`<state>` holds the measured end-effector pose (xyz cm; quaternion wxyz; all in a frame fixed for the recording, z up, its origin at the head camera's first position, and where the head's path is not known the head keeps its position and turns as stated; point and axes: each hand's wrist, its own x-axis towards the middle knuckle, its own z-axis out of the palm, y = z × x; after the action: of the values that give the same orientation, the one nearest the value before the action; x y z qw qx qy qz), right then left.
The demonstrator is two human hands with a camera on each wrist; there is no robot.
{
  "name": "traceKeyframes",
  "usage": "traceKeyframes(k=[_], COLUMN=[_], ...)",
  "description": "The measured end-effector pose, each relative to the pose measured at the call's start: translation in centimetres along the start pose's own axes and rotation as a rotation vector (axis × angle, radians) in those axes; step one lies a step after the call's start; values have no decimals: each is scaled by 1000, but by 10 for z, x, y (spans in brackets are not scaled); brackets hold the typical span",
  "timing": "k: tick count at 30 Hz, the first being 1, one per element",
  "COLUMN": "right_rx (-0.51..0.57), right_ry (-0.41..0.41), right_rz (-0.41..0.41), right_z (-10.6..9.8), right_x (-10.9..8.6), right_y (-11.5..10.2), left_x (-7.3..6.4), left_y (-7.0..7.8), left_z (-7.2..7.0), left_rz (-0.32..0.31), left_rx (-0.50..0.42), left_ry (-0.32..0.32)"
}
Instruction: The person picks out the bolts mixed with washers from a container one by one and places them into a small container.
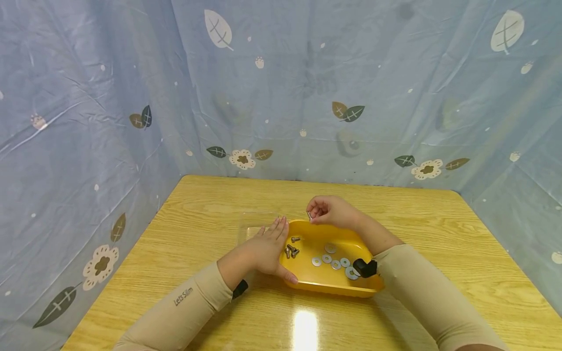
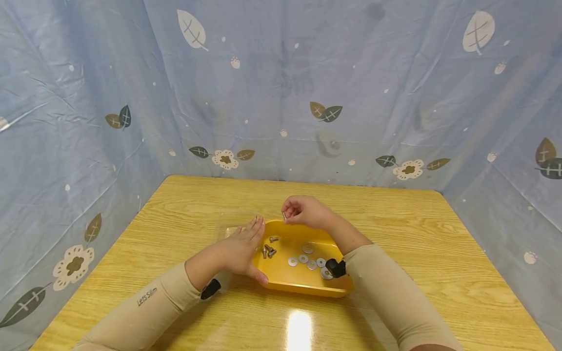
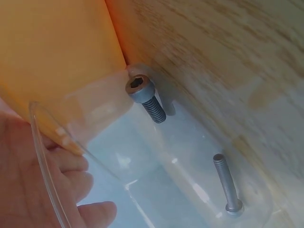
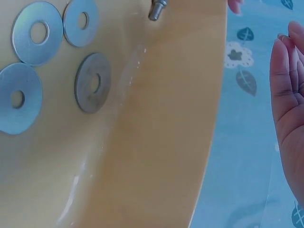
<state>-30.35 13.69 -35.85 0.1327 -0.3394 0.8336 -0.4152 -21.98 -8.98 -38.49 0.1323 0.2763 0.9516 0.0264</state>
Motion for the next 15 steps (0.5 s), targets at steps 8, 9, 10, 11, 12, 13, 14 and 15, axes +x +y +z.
traceKeyframes(k=[8, 9, 10, 11, 12, 13, 14, 15], right_rx=[15, 16, 16, 14, 12, 11, 11, 9], right_ry=[30, 35, 38, 44, 48, 53, 55, 57], right_rz=[-6, -6, -9, -6, -8, -8, -10, -13], right_z=[-4, -4, -5, -5, -5, -6, -6, -6], right_x=[-3, -3, -3, -3, -3, -3, -3, -3], right_y=[0, 0, -1, -2, -3, -3, -4, -5], left_x=[-2, -3, -3, -3, -3, -3, -3, -3], left_y=[1, 0, -1, -3, -6, -10, -14, -19], left_z=[-1, -1, -2, -3, -5, -7, -8, -10], left_rz=[14, 18, 17, 14, 6, -2, -17, -37], left_rx=[-49, -59, -66, -69, -66, -66, -72, -75], left_ry=[-6, -3, 4, 16, 30, 48, 66, 78])
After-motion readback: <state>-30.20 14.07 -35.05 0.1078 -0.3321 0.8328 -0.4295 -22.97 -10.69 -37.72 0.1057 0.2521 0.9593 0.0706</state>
